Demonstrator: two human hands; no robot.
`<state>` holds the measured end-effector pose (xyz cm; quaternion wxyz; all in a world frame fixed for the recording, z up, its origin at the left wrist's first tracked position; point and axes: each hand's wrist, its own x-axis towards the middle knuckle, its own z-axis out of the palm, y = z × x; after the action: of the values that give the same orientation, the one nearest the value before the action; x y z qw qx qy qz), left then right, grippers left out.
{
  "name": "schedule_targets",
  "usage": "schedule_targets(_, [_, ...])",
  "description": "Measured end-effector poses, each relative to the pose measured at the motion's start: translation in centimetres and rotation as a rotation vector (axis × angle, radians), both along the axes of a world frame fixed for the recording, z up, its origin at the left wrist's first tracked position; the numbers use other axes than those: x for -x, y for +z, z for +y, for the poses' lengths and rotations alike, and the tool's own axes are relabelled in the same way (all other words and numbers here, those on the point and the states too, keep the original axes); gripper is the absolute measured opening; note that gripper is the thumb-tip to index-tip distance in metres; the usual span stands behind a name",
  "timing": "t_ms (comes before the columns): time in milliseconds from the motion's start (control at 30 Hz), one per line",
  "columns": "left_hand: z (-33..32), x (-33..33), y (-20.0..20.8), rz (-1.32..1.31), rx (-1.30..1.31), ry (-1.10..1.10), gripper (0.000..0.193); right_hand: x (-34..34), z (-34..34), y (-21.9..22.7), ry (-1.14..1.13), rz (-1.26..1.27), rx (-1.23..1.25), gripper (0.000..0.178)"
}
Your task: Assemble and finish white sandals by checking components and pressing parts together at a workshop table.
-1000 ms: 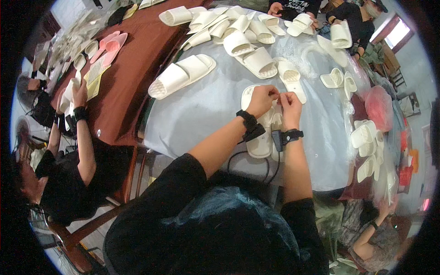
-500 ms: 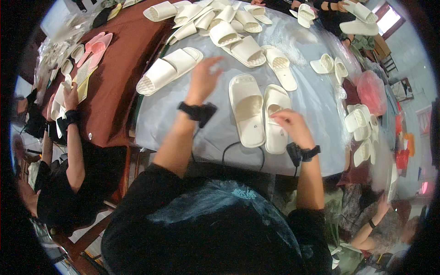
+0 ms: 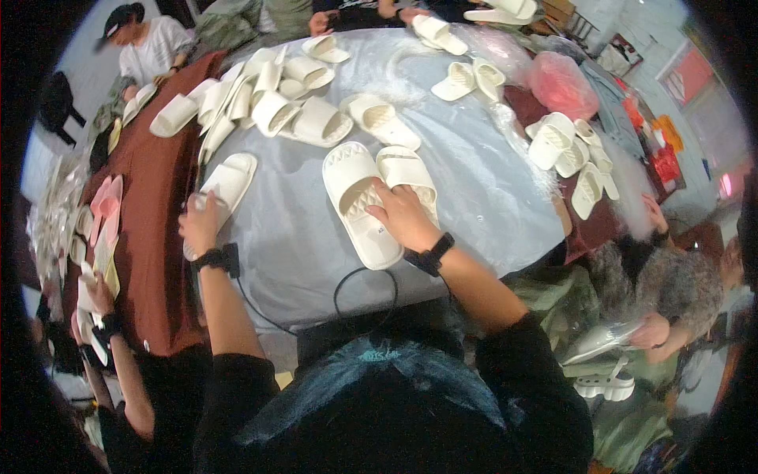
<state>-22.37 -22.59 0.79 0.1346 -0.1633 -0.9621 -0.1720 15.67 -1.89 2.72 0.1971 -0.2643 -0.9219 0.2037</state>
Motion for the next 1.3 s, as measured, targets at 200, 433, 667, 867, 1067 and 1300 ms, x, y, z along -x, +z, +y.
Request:
schedule_targets(200, [0.4, -1.2, 2.0, 0.018, -0.104, 0.014, 0.065, -9.0, 6.0, 5.9, -0.26, 0.141, 0.103, 0.056])
schedule_targets(433, [-2.8, -2.5, 4.8, -0.244, -0.371, -0.237, 0.056, -26.3, 30.8, 4.9, -0.63, 0.448, 0.248, 0.055])
schedule_targets(667, [-0.4, -11.2, 7.4, -0.188, -0.328, -0.679, 0.056, -30.8, 37.5, 5.1, -0.657, 0.095, 0.002, 0.046])
schedule_targets(867, [5.3, -15.2, 7.2, -0.413, -0.388, -0.96, 0.054, -12.2, 13.0, 5.0, -0.012, 0.178, 0.794, 0.057])
schedule_targets(1067, [9.0, -18.9, 6.6, -0.493, -0.536, -1.144, 0.05, -6.3, 0.5, 0.9, 0.073, 0.559, 1.29, 0.059])
schedule_targets(1300, [9.7, -18.8, 7.2, -0.498, -0.444, -1.288, 0.055, -8.5, -0.7, -1.4, -0.098, 0.759, 1.238, 0.043])
